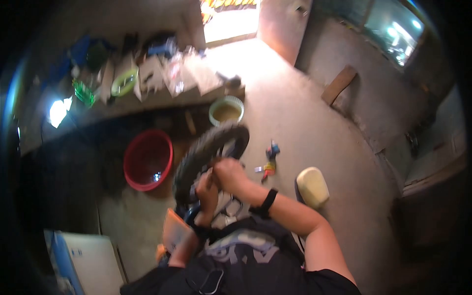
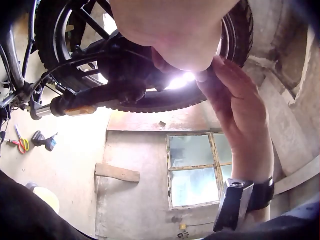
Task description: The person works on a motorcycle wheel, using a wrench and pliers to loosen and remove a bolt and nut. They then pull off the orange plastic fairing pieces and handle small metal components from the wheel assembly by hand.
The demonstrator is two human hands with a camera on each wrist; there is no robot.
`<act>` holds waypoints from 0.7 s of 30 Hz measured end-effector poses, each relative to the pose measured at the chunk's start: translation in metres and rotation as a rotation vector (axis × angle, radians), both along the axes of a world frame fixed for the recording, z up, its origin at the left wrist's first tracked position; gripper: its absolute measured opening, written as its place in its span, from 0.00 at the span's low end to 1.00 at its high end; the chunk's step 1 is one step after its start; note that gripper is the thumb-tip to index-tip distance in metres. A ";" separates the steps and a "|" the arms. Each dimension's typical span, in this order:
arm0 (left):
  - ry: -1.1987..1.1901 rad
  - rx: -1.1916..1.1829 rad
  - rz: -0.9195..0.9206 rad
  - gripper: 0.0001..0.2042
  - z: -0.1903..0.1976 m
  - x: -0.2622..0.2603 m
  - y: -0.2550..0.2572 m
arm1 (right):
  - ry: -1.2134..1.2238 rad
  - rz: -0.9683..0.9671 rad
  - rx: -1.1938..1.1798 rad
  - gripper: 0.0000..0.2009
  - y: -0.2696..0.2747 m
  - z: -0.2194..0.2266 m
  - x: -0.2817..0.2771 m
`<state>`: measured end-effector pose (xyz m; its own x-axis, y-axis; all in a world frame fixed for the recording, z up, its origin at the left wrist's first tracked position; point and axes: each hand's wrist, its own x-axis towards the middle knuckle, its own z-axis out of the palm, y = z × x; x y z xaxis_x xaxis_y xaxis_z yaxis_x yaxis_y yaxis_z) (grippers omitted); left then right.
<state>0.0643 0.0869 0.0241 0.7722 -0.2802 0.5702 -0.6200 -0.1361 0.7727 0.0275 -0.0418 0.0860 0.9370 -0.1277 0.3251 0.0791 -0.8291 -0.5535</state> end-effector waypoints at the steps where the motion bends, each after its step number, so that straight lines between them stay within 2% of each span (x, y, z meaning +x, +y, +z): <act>1: 0.082 0.004 -0.036 0.14 0.001 -0.002 0.002 | 0.126 -0.062 -0.071 0.12 0.001 0.014 -0.003; 3: 0.168 0.000 -0.059 0.14 0.002 -0.004 0.004 | 0.148 -0.004 -0.094 0.14 -0.006 0.014 -0.011; 4: 0.178 -0.002 -0.051 0.14 -0.001 -0.005 0.004 | 0.179 0.014 -0.062 0.10 -0.006 0.013 -0.012; 5: 0.190 0.002 -0.034 0.15 -0.001 -0.005 0.004 | 0.087 0.070 0.024 0.06 -0.002 0.022 -0.013; 6: 0.200 0.003 -0.021 0.16 0.000 -0.005 0.005 | 0.006 0.156 0.056 0.10 -0.003 0.025 -0.012; 8: 0.190 -0.025 -0.014 0.17 -0.005 -0.003 0.004 | 0.015 0.186 0.012 0.13 -0.002 0.027 -0.011; 10: 0.227 0.001 0.012 0.17 -0.010 -0.003 0.006 | 0.051 0.125 0.125 0.13 0.002 0.024 -0.011; 11: 0.225 -0.028 0.000 0.17 -0.010 -0.003 0.005 | 0.043 0.025 0.202 0.13 0.010 0.026 -0.010; 12: 0.219 -0.057 -0.016 0.17 -0.009 -0.002 0.004 | 0.053 0.032 0.206 0.13 0.011 0.025 -0.010; 14: 0.200 -0.085 0.010 0.17 -0.008 -0.003 0.004 | 0.209 -0.085 0.115 0.14 0.008 0.022 -0.010; 16: 0.296 -0.075 -0.027 0.18 -0.005 -0.005 0.006 | 0.195 -0.053 0.158 0.13 0.005 0.015 -0.012; 18: 0.232 -0.091 -0.030 0.19 -0.004 -0.005 0.006 | 0.036 0.113 0.178 0.13 0.004 0.017 -0.014; 21: 0.245 -0.105 -0.023 0.19 -0.006 -0.005 0.004 | 0.032 0.060 0.192 0.13 0.013 0.023 -0.013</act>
<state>0.0597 0.0912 0.0184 0.8850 -0.2479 0.3941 -0.4148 -0.0353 0.9092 0.0143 -0.0291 0.1090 0.9543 -0.1277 0.2702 0.1054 -0.7022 -0.7042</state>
